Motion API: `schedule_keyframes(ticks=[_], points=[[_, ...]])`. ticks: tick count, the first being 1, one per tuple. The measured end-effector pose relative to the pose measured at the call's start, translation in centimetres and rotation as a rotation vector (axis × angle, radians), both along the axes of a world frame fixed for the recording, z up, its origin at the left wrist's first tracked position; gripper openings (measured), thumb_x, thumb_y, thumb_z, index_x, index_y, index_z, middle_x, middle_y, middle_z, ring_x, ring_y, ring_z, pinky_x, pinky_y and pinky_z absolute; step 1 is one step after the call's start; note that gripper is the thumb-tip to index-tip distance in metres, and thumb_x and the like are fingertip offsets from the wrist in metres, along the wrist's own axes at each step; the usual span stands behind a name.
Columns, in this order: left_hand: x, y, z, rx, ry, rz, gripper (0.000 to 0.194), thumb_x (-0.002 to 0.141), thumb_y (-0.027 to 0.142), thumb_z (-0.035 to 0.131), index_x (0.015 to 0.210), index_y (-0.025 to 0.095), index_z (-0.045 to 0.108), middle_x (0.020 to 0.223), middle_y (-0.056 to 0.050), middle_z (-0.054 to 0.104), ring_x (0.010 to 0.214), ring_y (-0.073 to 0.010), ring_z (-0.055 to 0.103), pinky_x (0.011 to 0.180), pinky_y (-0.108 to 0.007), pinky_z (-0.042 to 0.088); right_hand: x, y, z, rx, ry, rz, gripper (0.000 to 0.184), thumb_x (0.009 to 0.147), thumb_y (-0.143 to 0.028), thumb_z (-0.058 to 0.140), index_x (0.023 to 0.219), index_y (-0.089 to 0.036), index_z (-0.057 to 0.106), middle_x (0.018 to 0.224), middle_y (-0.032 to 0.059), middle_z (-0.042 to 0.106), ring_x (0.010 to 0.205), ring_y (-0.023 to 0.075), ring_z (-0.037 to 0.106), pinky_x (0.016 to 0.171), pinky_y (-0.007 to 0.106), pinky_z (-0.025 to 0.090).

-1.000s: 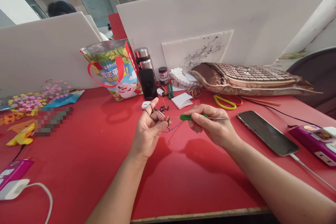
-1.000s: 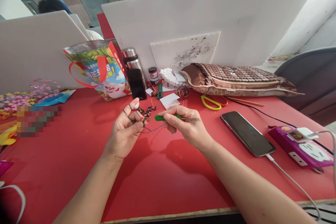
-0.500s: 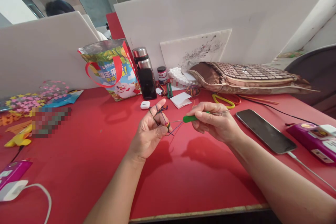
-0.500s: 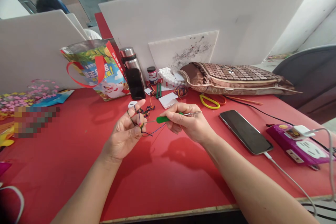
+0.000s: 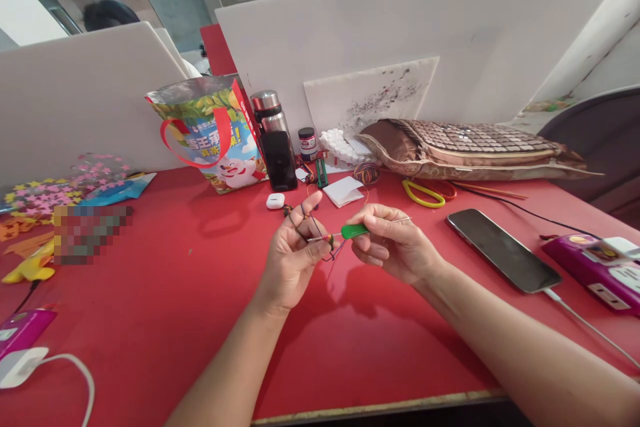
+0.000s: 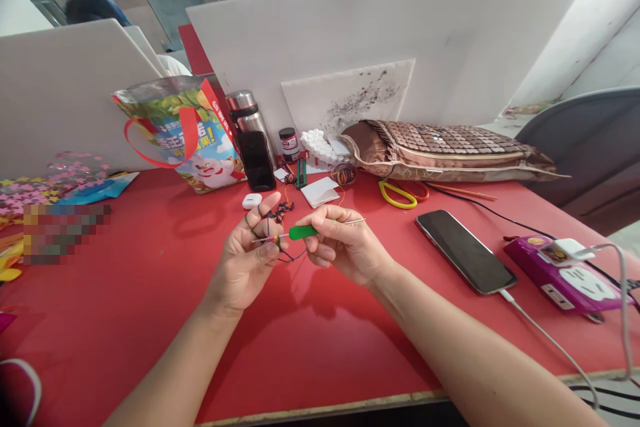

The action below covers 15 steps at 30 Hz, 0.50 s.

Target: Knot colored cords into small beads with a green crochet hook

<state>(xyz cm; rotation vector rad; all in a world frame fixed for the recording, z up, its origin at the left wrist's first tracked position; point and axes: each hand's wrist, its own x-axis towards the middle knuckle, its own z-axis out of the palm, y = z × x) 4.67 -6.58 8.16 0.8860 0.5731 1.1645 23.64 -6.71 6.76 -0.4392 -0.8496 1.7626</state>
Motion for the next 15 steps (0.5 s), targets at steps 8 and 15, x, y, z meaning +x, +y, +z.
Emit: schedule_keyframes(ticks=[8,15], points=[[0.6,-0.3,-0.1,0.097,0.128,0.313,0.064,0.073,0.017,0.095,0.131,0.025,0.071,0.079,0.006,0.071,0.080,-0.0101,0.069,0.082,-0.022,0.054,-1.8,-0.8,-0.1,-0.023,0.021,-0.128,0.021,0.084,-0.037,0.090,0.089,-0.019,0.084,0.069,0.0008,0.069,0.050,0.0071,0.035,0.050,0.026,0.039],[0.5,-0.1,0.1,0.102,0.115,0.335,0.058,0.072,0.020,0.097,0.126,0.025,0.074,0.086,0.002,0.077,0.084,-0.0119,0.072,0.082,-0.024,0.055,-1.7,-0.8,0.0,-0.021,-0.003,-0.135,0.022,0.083,-0.038,0.092,0.088,-0.019,0.084,0.069,0.0010,0.071,0.050,0.0074,0.042,0.052,0.027,0.042]])
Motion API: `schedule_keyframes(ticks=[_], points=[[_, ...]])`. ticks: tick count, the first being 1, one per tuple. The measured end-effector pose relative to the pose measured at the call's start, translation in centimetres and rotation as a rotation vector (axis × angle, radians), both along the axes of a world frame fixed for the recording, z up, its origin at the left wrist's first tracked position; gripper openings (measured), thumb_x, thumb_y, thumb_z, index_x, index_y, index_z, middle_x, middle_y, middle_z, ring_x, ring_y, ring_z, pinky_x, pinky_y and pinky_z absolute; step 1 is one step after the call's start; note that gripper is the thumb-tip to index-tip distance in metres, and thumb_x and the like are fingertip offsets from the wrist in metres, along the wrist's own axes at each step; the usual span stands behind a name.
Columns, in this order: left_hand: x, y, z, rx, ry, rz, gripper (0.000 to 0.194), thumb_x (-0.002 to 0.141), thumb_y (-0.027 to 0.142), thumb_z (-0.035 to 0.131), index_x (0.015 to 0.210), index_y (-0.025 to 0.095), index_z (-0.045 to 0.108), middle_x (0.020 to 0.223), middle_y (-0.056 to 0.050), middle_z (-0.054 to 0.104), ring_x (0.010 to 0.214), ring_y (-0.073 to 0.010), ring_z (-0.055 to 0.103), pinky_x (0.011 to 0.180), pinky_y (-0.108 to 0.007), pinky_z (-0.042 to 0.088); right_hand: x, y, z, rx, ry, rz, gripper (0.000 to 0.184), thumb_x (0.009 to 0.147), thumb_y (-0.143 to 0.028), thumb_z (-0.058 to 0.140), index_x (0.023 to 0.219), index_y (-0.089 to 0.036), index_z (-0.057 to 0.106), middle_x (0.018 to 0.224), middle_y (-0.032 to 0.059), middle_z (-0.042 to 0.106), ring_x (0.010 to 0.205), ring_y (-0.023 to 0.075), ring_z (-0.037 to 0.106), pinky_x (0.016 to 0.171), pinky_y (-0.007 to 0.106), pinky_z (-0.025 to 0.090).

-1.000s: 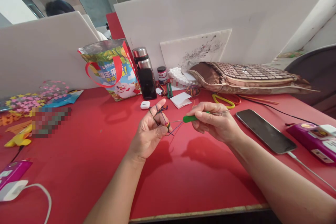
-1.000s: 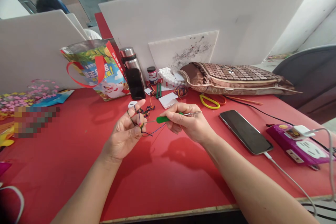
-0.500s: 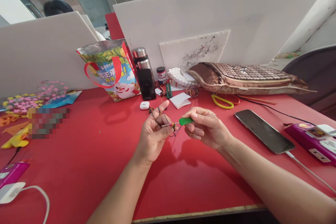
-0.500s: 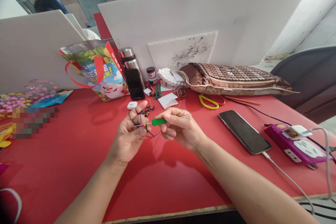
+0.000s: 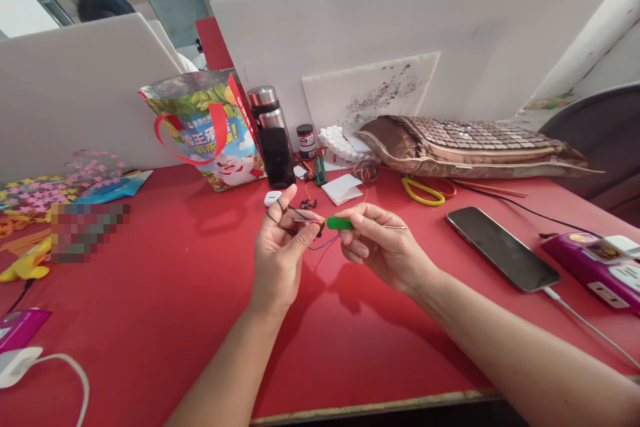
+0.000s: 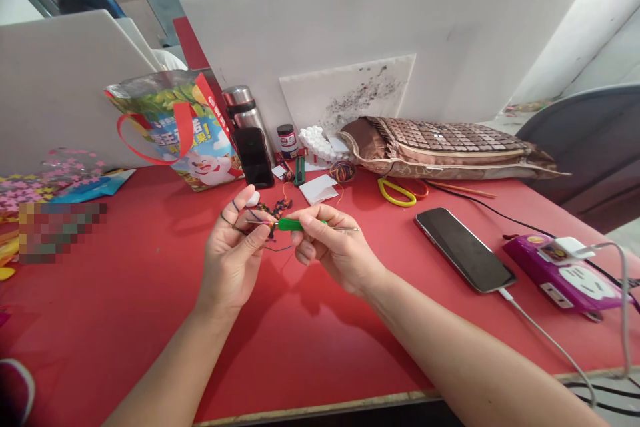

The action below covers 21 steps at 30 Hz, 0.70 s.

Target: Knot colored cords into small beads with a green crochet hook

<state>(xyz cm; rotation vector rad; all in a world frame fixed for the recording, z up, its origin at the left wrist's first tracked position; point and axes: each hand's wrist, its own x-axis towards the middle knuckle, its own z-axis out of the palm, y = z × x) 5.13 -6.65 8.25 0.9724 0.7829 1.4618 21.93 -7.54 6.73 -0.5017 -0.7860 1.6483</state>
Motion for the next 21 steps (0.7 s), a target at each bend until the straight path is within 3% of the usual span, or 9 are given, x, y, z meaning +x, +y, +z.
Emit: schedule_keyframes(ticks=[7,14,21], points=[[0.32,-0.28,0.08,-0.028,0.023,0.072,0.059,0.069,0.015,0.096,0.123,0.024,0.074,0.077,0.005,0.072,0.077,-0.0099,0.069,0.078,-0.022,0.055,-0.43,-0.16,-0.18,0.004,0.018,-0.049,0.021,0.086,-0.038,0.090,0.089,-0.019,0.081,0.072,0.0012,0.070,0.055,0.0094,0.045,0.056,0.029,0.047],[0.35,-0.53,0.05,0.011,0.059,0.088,0.062,0.074,0.016,0.094,0.130,0.026,0.070,0.081,0.006,0.070,0.076,-0.0098,0.068,0.076,-0.022,0.056,-0.41,-0.02,-0.14,-0.009,0.017,-0.041,0.022,0.084,-0.039,0.091,0.088,-0.019,0.081,0.071,0.0013,0.070,0.053,0.0085,0.040,0.054,0.028,0.044],[0.22,-0.60,-0.04,0.004,0.074,0.064,0.075,0.078,0.022,0.093,0.146,0.029,0.062,0.092,0.003,0.075,0.088,-0.0130,0.073,0.086,-0.025,0.057,-0.22,-0.03,-0.04,-0.003,-0.025,-0.046,0.022,0.083,-0.038,0.091,0.088,-0.020,0.079,0.070,0.0000,0.069,0.052,0.0085,0.040,0.053,0.029,0.044]])
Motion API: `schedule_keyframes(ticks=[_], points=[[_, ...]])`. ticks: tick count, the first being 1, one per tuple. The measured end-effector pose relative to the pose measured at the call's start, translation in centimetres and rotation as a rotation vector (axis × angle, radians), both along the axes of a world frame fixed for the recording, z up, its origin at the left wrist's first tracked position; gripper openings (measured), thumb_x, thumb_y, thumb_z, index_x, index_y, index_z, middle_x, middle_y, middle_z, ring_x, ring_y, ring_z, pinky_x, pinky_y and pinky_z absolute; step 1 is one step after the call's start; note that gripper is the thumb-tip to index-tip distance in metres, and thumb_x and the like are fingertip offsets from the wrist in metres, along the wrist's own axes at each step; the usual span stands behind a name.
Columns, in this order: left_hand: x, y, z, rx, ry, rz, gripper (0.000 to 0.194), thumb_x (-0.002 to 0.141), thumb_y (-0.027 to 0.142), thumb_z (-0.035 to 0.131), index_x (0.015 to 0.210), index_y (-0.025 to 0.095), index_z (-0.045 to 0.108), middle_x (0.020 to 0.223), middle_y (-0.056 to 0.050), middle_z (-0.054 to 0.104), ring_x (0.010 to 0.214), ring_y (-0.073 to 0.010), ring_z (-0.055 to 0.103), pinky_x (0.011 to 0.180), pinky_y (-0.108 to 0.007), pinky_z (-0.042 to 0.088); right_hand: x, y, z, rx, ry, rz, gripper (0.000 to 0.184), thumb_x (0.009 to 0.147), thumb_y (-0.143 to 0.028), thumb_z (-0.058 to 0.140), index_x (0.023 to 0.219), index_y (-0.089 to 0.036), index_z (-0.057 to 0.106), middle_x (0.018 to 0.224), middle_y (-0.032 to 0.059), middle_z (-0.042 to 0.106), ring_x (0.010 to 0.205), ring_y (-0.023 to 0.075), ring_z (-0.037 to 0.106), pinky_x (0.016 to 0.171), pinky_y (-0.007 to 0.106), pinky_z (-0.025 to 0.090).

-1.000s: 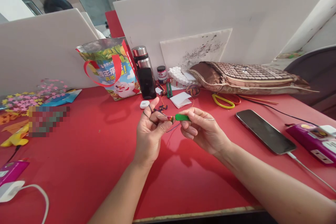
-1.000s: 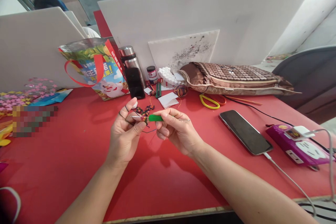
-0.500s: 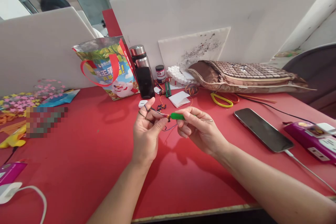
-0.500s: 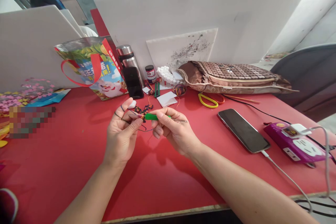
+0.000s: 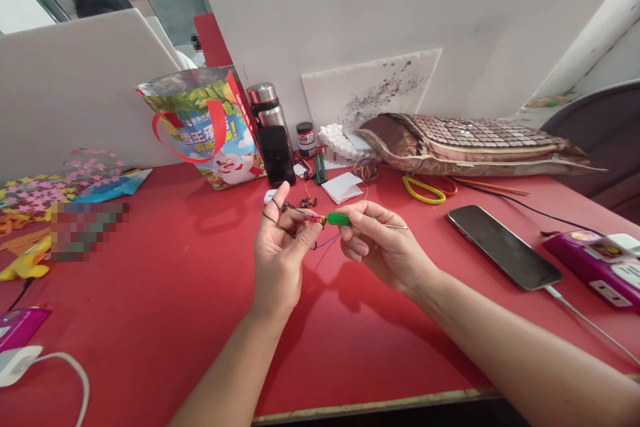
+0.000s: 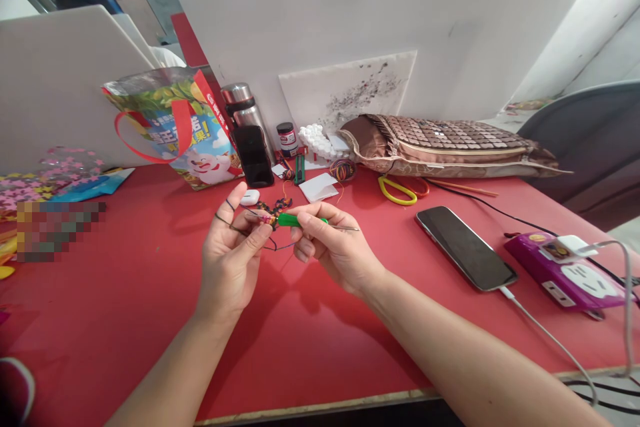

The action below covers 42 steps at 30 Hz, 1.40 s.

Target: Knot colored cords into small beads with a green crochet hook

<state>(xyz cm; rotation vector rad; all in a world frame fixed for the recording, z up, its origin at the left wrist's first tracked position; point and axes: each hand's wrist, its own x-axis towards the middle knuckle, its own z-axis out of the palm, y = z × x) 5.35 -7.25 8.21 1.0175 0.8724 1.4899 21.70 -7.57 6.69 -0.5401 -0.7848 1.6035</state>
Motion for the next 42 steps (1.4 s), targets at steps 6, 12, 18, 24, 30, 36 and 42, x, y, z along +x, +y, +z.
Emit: schedule_keyframes(ticks=[6,12,18,24,30,36,42], points=[[0.2,-0.2,0.1,0.004,-0.013,-0.009,0.080,0.076,0.020,0.095,0.147,0.029,0.060,0.091,0.004,0.075,0.087,-0.0114,0.071,0.085,-0.023,0.058,0.0,-0.2,-0.6,0.108,-0.076,0.016,0.026,0.091,-0.041,0.085,0.111,-0.024,0.084,0.077,0.0005,0.072,0.053,0.0096,0.049,0.057,0.031,0.047],[0.3,-0.4,0.2,0.042,0.032,-0.030,0.082,0.077,0.024,0.095,0.150,0.029,0.057,0.089,0.004,0.073,0.087,-0.0136,0.073,0.083,-0.026,0.059,0.3,0.0,-1.6,0.206,-0.211,-0.023,0.031,0.097,-0.049,0.079,0.111,-0.023,0.085,0.084,0.0042,0.076,0.061,0.0136,0.060,0.065,0.034,0.052],[0.3,-0.5,0.2,0.035,0.016,-0.015,0.079,0.079,0.024,0.094,0.149,0.030,0.059,0.089,0.004,0.072,0.085,-0.0123,0.072,0.083,-0.024,0.058,0.4,0.0,-1.4,0.225,-0.230,-0.066,0.029,0.096,-0.049,0.080,0.110,-0.024,0.085,0.081,0.0031,0.076,0.060,0.0135,0.059,0.065,0.035,0.052],[0.2,-0.4,0.2,-0.002,-0.031,-0.035,0.072,0.079,0.022,0.093,0.144,0.028,0.063,0.087,0.004,0.073,0.085,-0.0115,0.071,0.083,-0.022,0.057,0.4,-0.1,-1.0,0.205,-0.159,-0.013,0.024,0.095,-0.045,0.082,0.108,-0.024,0.087,0.080,0.0028,0.075,0.057,0.0114,0.055,0.059,0.031,0.047],[-0.2,-0.2,0.5,-0.026,-0.052,-0.056,0.080,0.077,0.016,0.093,0.149,0.029,0.060,0.082,0.006,0.068,0.083,-0.0121,0.071,0.083,-0.024,0.056,0.6,0.0,-0.2,0.155,-0.111,-0.017,0.024,0.089,-0.044,0.088,0.100,-0.022,0.089,0.073,0.0025,0.071,0.054,0.0096,0.045,0.055,0.031,0.044],[-0.4,-0.1,0.7,-0.042,-0.094,-0.092,0.089,0.072,0.014,0.096,0.151,0.026,0.057,0.079,0.008,0.069,0.078,-0.0095,0.071,0.079,-0.021,0.056,1.0,0.1,0.2,0.150,-0.098,-0.001,0.020,0.086,-0.040,0.090,0.098,-0.024,0.091,0.070,0.0025,0.071,0.052,0.0085,0.045,0.053,0.029,0.039],[-0.6,0.2,0.7,-0.032,-0.106,-0.118,0.096,0.069,0.014,0.098,0.153,0.023,0.053,0.080,0.008,0.071,0.075,-0.0084,0.072,0.079,-0.020,0.057,1.7,0.3,0.6,0.133,-0.101,0.001,0.019,0.083,-0.039,0.093,0.092,-0.022,0.091,0.064,0.0023,0.069,0.051,0.0073,0.041,0.051,0.027,0.033]])
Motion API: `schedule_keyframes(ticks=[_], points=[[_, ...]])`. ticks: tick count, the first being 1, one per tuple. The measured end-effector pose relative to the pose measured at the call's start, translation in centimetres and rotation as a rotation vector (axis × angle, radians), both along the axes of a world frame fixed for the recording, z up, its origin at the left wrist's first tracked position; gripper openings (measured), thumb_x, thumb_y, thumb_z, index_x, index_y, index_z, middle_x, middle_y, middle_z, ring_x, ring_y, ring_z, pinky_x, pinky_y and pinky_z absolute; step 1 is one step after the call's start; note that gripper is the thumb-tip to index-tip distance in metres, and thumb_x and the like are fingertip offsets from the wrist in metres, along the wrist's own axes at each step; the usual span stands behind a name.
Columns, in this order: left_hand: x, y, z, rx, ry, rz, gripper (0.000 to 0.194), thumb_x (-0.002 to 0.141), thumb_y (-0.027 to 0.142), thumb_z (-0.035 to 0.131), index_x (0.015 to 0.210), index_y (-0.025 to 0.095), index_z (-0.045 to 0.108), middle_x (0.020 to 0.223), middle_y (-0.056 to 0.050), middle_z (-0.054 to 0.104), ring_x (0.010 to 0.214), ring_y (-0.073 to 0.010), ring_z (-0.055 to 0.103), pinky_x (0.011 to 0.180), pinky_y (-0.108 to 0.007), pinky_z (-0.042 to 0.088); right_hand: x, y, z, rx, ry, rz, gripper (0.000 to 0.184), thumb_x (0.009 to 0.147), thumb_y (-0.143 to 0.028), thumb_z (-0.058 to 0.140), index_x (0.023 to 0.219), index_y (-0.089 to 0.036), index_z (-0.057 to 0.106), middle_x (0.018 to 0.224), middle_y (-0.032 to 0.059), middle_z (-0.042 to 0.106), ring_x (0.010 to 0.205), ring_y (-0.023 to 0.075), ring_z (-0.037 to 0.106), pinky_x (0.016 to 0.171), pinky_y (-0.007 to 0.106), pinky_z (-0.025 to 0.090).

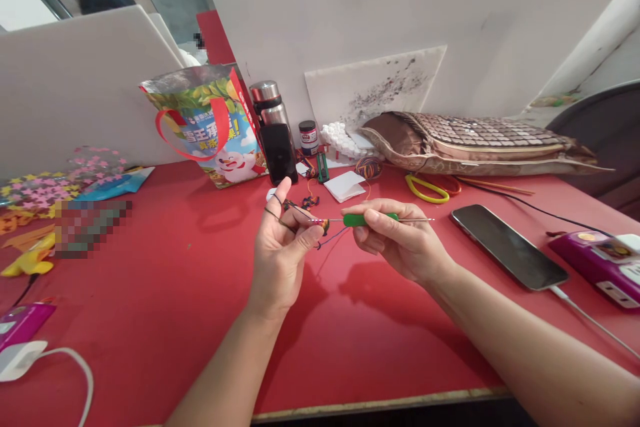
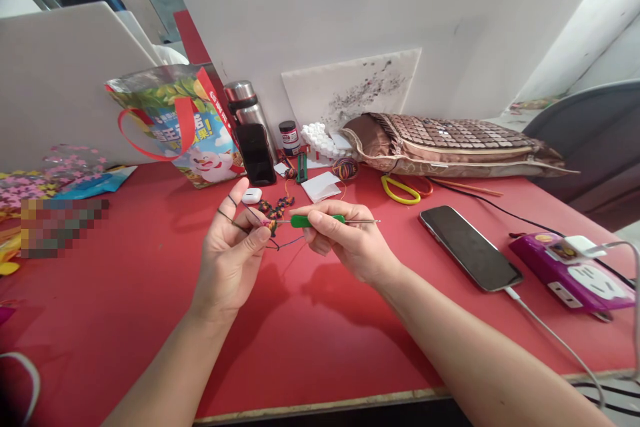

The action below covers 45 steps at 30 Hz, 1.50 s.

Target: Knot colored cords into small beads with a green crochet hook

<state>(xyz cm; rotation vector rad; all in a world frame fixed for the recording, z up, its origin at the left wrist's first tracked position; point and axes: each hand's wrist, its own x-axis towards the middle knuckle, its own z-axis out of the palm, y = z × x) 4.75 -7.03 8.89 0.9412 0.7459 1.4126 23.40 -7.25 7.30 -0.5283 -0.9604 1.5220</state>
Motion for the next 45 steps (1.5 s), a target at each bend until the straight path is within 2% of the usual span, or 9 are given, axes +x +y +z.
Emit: schedule_keyframes(ticks=[7,16,26,34,41,45], points=[[-0.4,0.3,-0.3,0.028,0.034,-0.022,0.096,0.072,0.015,0.097,0.155,0.025,0.051,0.082,0.007,0.073,0.076,-0.0089,0.071,0.084,-0.022,0.058,0.5,0.2,0.5,-0.004,-0.032,-0.019,0.021,0.079,-0.040,0.095,0.088,-0.022,0.092,0.060,0.0026,0.067,0.049,0.0072,0.042,0.049,0.026,0.031],[-0.5,0.4,-0.3,0.056,0.061,-0.046,0.089,0.071,0.017,0.097,0.151,0.025,0.058,0.080,0.007,0.072,0.075,-0.0090,0.069,0.083,-0.023,0.058,1.2,0.2,1.1,0.030,-0.070,-0.034,0.020,0.077,-0.038,0.096,0.085,-0.021,0.091,0.060,0.0034,0.066,0.051,0.0090,0.046,0.048,0.026,0.029],[-0.7,0.5,-0.1,0.047,0.097,-0.142,0.090,0.073,0.019,0.097,0.153,0.026,0.057,0.078,0.005,0.068,0.068,-0.0069,0.058,0.066,-0.017,0.048,2.2,0.4,1.5,0.028,-0.144,-0.034,0.019,0.076,-0.036,0.095,0.081,-0.018,0.091,0.057,0.0038,0.062,0.049,0.0094,0.043,0.046,0.026,0.027],[-0.9,0.5,-0.1,0.014,0.081,-0.228,0.091,0.072,0.020,0.098,0.154,0.023,0.057,0.077,0.005,0.067,0.067,-0.0078,0.057,0.065,-0.019,0.048,2.9,0.6,1.4,0.051,-0.131,0.049,0.020,0.080,-0.036,0.093,0.086,-0.016,0.091,0.052,0.0004,0.054,0.047,0.0079,0.042,0.044,0.024,0.025],[-1.0,0.5,-0.2,-0.003,0.079,-0.287,0.092,0.071,0.021,0.098,0.153,0.020,0.057,0.076,0.005,0.065,0.066,-0.0087,0.052,0.062,-0.021,0.044,3.1,0.8,1.4,0.029,-0.120,0.114,0.021,0.079,-0.036,0.094,0.085,-0.015,0.091,0.053,0.0033,0.060,0.046,0.0068,0.039,0.043,0.022,0.022],[-1.1,0.5,-0.3,-0.007,0.063,-0.327,0.087,0.072,0.021,0.098,0.150,0.019,0.060,0.076,0.004,0.065,0.068,-0.0097,0.053,0.066,-0.022,0.046,3.2,0.9,1.4,0.005,-0.122,0.128,0.024,0.077,-0.037,0.095,0.084,-0.015,0.091,0.053,0.0044,0.062,0.045,0.0066,0.037,0.043,0.023,0.021]])
